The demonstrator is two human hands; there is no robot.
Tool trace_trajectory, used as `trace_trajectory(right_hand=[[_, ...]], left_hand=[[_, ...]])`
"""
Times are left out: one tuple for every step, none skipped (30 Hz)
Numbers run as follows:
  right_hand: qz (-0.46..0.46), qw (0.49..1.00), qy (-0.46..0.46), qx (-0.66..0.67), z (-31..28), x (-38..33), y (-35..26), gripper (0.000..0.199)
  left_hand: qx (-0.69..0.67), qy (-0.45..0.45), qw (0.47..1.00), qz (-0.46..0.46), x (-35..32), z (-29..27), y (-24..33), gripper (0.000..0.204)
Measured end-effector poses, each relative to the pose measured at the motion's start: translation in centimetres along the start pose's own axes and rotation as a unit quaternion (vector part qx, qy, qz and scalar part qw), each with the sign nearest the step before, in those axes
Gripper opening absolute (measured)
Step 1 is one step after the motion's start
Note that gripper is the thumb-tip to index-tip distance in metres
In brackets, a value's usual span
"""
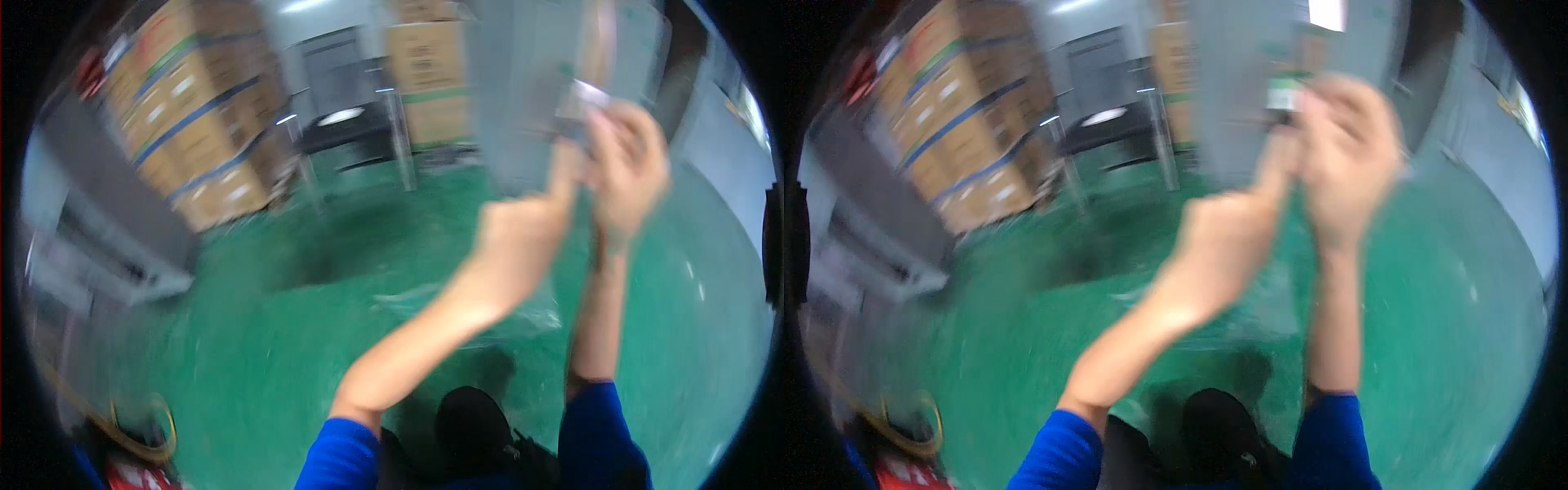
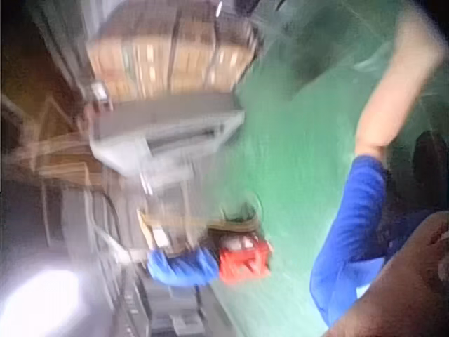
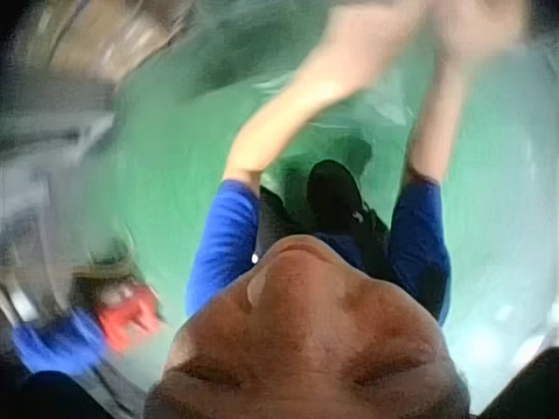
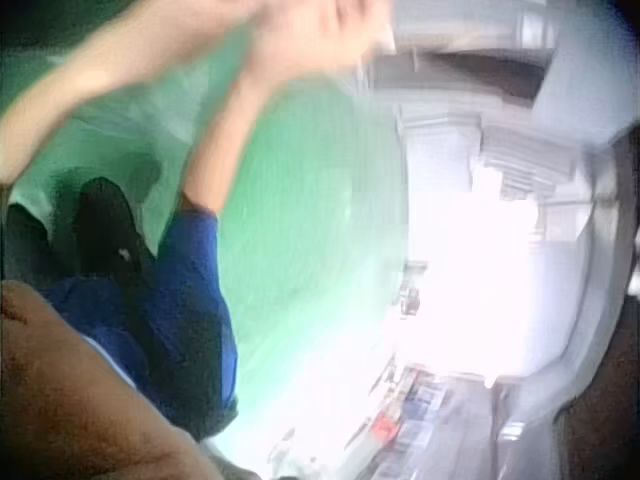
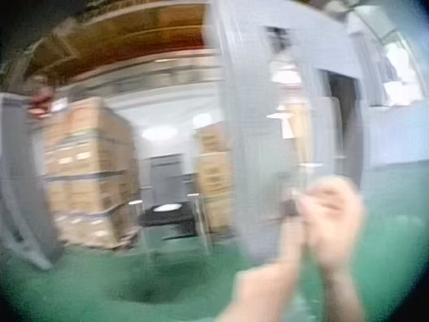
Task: Applying green adhesive dot stickers to specific holes or points on a large metal enclosure frame.
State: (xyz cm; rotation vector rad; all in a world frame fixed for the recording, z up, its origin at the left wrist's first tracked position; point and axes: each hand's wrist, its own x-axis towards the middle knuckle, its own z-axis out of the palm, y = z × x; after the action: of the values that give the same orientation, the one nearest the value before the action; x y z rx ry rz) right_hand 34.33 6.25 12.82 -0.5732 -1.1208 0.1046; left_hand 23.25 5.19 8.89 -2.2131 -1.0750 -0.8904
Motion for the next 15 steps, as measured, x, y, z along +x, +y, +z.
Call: trace_trajectory(right_hand=[[0.022,0.999,0.015,-0.038,0.0,-2.1,-1.0,0.011],[0.041,0.998,-0.024,-0.027,-1.9,-4.0,-0.2,0.010],[0.043,0.996,-0.062,-0.043,-3.6,-6.1,0.0,0.008],[0.057,0.995,-0.080,-0.015,-3.9,-8.9,0.9,0.008],[0.063,0.985,-0.154,-0.055,-4.1,-12.3,0.9,0.009],[0.076,0.971,-0.228,-0.015,-5.5,-16.2,2.3,0.008],[0.110,0.957,-0.264,-0.040,-7.5,-21.0,4.5,0.010],[0.004,0.896,-0.438,-0.073,-7.5,-23.9,4.2,0.015],[0.186,0.818,-0.544,-0.014,-7.0,-26.3,1.8,0.020],[0.239,0.736,-0.634,0.008,-7.2,-28.7,1.1,0.031],[0.186,0.626,-0.755,-0.066,-7.8,-29.1,0.6,0.044],[0.166,0.586,-0.793,0.000,-9.6,-31.7,1.3,0.054],[0.086,0.675,-0.726,0.099,-7.5,-31.1,-1.1,0.042],[0.068,0.640,-0.763,0.068,-7.3,-31.6,-0.4,0.040],[0.052,0.600,-0.798,0.033,-8.0,-32.1,0.7,0.039]], left_hand=[[0.017,0.066,0.997,0.024,-1.7,-0.3,-0.5,0.072],[-0.035,0.040,0.998,0.021,-3.1,-1.2,-0.4,0.072],[-0.108,0.060,0.992,0.032,-4.8,-1.2,-0.6,0.071],[-0.171,0.080,0.981,0.043,-6.8,-2.0,-2.0,0.071],[-0.193,0.051,0.980,-0.014,-9.9,-2.1,-3.8,0.068],[-0.221,0.023,0.973,-0.068,-13.2,-1.5,-5.0,0.065],[-0.261,0.000,0.959,-0.110,-16.3,-0.9,-6.3,0.063],[-0.305,-0.019,0.931,-0.201,-20.0,-1.3,-7.5,0.056],[-0.344,-0.034,0.894,-0.286,-24.3,-2.1,-8.7,0.050],[-0.303,0.026,0.905,-0.298,-28.9,-1.3,-9.4,0.040],[-0.284,0.107,0.905,-0.298,-32.3,-2.2,-8.7,0.039],[-0.276,0.035,0.900,-0.336,-36.6,-2.8,-7.9,0.042],[-0.238,-0.048,0.913,-0.329,-40.2,-4.3,-6.7,0.050],[-0.224,-0.129,0.919,-0.298,-43.8,-4.9,-5.4,0.062],[-0.257,-0.174,0.903,-0.297,-45.8,-5.6,-4.0,0.070]])
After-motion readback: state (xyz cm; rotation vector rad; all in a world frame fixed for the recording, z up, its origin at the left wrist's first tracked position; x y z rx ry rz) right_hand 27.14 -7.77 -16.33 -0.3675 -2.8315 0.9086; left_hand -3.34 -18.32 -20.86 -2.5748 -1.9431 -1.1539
